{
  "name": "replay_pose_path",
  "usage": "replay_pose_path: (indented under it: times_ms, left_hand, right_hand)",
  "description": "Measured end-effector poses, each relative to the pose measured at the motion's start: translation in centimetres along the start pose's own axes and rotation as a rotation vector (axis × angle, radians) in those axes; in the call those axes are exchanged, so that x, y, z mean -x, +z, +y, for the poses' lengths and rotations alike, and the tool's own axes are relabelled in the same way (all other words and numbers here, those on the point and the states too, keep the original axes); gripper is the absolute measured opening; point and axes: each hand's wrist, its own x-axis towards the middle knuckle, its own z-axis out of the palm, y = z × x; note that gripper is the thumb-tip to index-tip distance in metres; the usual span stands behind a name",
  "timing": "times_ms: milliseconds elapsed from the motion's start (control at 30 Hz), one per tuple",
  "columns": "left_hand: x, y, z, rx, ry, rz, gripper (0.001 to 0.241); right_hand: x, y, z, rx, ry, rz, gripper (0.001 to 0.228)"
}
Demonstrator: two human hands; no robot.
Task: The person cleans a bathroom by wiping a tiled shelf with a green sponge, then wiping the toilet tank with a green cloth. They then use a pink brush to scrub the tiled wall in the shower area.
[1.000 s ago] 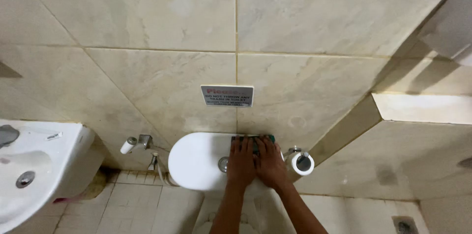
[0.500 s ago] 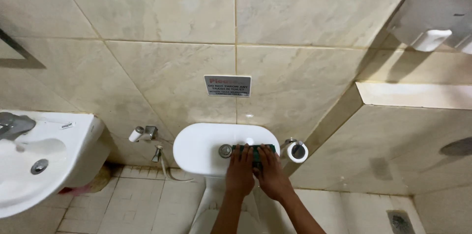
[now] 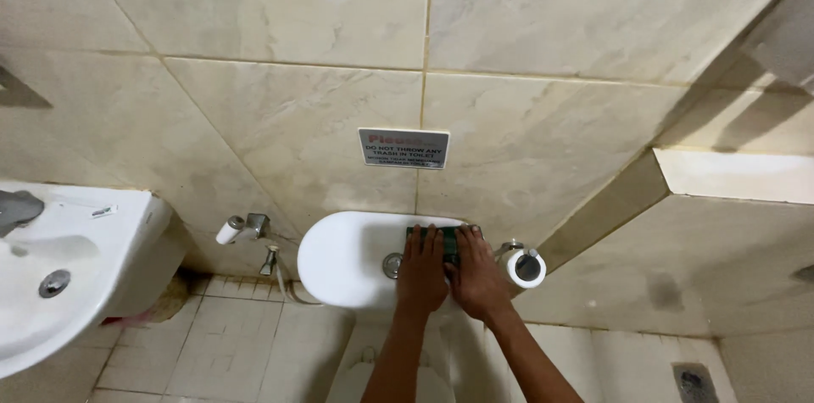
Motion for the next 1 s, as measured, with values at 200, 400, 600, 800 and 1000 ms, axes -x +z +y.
replay_pose_path:
  times_ms: [200, 400, 600, 800, 1000]
  left_hand:
    - [-1.8, 0.4, -0.6, 0.018, 0.003, 0.022, 0.068]
    - [-1.6, 1.3, -1.0, 0.027, 0.025, 0.071, 0.067]
    - [1.3, -1.1, 0.8, 0.007, -0.014, -0.002, 0.065]
    - [5.1, -2.3, 2.4, 0.003, -0.003, -0.061, 0.069]
    - [8.5, -1.7, 3.2, 0.043, 0.037, 0.041, 0.072]
  right_hand:
    - [-2.1, -0.2, 0.2, 0.015, 0.021, -0.031, 0.067]
    - [-1.6, -0.6, -0.1, -0.045, 0.012, 0.013, 0.063]
    - [1.4, -0.2, -1.0, -0.001, -0.04, 0.084, 0.062]
    - [5.6, -0.7, -2.9, -0.022, -0.015, 0.073, 0.065]
    - [8.6, -0.8, -3.6, -0.02, -0.015, 0.026, 0.069]
